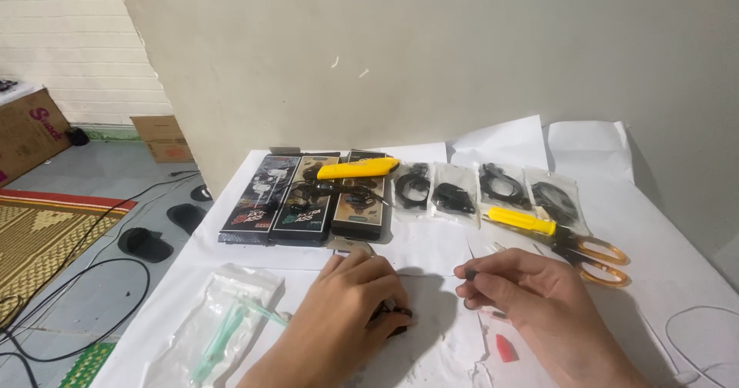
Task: The person sits at a table and handles a pair of black wired earphones, untangling and coiling the cable. They then hold a white earbud and use a small pink stick tool to work on the earbud, repeatedly manipulating the earphone and cable by hand.
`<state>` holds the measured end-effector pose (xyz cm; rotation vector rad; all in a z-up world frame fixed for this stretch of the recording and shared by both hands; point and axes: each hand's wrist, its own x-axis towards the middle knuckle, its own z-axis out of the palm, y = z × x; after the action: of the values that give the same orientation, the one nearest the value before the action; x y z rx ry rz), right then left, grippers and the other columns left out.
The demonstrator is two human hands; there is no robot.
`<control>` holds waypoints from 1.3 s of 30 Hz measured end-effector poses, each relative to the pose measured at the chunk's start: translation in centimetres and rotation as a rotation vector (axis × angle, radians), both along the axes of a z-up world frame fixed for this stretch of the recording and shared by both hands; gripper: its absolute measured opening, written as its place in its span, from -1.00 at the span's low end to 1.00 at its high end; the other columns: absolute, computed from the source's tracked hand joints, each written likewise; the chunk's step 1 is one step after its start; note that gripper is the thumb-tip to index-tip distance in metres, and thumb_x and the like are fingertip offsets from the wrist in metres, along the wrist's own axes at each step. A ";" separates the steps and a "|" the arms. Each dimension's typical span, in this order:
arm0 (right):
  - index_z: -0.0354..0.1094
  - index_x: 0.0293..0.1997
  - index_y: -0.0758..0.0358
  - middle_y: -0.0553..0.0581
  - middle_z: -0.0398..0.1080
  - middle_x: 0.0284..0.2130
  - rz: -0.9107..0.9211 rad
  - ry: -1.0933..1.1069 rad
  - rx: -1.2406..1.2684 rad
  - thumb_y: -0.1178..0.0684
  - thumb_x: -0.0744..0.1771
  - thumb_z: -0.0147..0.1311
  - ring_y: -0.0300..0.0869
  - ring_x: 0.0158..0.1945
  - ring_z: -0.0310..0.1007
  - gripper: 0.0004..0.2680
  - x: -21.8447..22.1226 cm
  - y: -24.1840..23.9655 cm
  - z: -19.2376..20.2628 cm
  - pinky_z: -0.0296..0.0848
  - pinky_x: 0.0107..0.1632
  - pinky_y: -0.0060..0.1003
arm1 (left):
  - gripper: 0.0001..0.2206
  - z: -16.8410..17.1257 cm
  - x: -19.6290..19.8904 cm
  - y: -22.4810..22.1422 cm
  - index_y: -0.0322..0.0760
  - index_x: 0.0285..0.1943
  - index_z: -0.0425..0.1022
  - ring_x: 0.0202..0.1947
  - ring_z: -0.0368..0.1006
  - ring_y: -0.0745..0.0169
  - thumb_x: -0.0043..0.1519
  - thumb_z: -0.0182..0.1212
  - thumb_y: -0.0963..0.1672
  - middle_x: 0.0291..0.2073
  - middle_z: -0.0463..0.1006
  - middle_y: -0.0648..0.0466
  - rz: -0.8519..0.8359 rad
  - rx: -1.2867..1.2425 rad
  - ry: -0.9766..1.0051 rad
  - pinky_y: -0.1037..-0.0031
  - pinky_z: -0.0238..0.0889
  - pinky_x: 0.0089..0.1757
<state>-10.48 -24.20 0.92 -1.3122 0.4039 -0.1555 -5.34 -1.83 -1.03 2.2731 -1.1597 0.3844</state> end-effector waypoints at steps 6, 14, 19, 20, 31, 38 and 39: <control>0.47 -0.15 0.91 0.79 0.60 -0.21 -0.058 0.053 -0.097 0.60 0.25 0.00 0.38 -0.21 0.57 -0.83 -0.4 0.8 1.1 0.56 -0.06 0.14 | -0.88 1.4 -0.9 -0.3 -0.07 -0.23 0.66 -0.18 0.60 0.24 0.13 0.40 -0.06 -0.31 0.75 0.13 0.011 -0.182 0.390 0.39 0.40 -0.03; 0.59 -0.28 0.81 0.72 0.70 -0.41 -0.062 -0.071 -0.270 0.65 0.10 0.19 0.39 -0.37 0.78 -0.78 -0.8 -1.1 -2.6 0.79 -0.15 0.15 | -0.77 1.5 -2.0 -1.0 -0.22 -0.02 0.74 -0.38 0.51 0.33 0.22 0.23 -0.16 -0.41 0.62 0.06 -0.139 -0.405 0.561 0.55 0.36 -0.41; 0.69 -0.43 0.55 0.45 0.79 -0.46 0.116 -0.336 -0.407 0.50 0.05 0.28 0.09 -0.37 0.88 -0.81 -1.1 -2.1 -4.3 0.92 -0.14 -0.06 | -0.76 1.2 -2.3 -1.0 -0.22 -0.03 0.73 -0.37 0.51 0.33 0.16 0.33 -0.12 -0.36 0.59 0.07 -0.145 -0.452 0.461 0.54 0.41 -0.35; 0.69 -0.43 0.55 0.45 0.79 -0.46 0.117 -0.338 -0.407 0.50 0.05 0.28 0.09 -0.37 0.88 -0.81 -1.2 -2.0 -4.3 0.92 -0.14 -0.06 | -0.76 1.2 -2.1 -1.0 -0.22 -0.03 0.73 -0.37 0.51 0.33 0.16 0.33 -0.12 -0.36 0.59 0.07 -0.144 -0.451 0.459 0.54 0.41 -0.35; 0.74 -0.36 0.22 0.09 0.81 -0.54 0.197 -0.421 -0.718 0.21 0.14 0.39 -0.28 -0.51 0.72 -0.89 -2.0 -0.8 -4.6 0.63 -0.42 -0.39 | -0.73 0.8 -2.3 -0.7 -0.13 -0.49 0.60 -0.59 0.59 0.39 -0.24 0.62 -0.06 -0.63 0.72 0.12 -0.024 -0.570 0.386 0.58 0.50 -0.46; 0.73 -0.39 0.43 0.31 0.77 -0.52 0.148 -0.365 -0.484 0.39 0.09 0.36 -0.16 -0.59 0.53 -0.85 -2.0 0.2 -4.3 0.39 -0.53 -0.38 | -0.79 1.1 -2.5 -0.7 -0.15 -0.43 0.61 -0.48 0.68 0.36 -0.14 0.58 -0.10 -0.52 0.77 0.11 -0.095 -0.563 0.386 0.56 0.64 -0.34; 0.74 -0.37 0.40 0.27 0.76 -0.51 0.174 -0.282 -0.515 0.35 0.12 0.36 -0.17 -0.60 0.47 -0.86 -1.9 0.2 -4.1 0.35 -0.53 -0.35 | -0.80 1.1 -2.5 -0.6 -0.13 -0.45 0.63 -0.49 0.68 0.38 -0.15 0.58 -0.09 -0.52 0.78 0.12 -0.081 -0.543 0.377 0.58 0.60 -0.37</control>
<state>-12.41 -24.03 -3.18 -1.7945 0.0014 -0.3084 -7.87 -2.46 0.10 1.7242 -0.8263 0.1943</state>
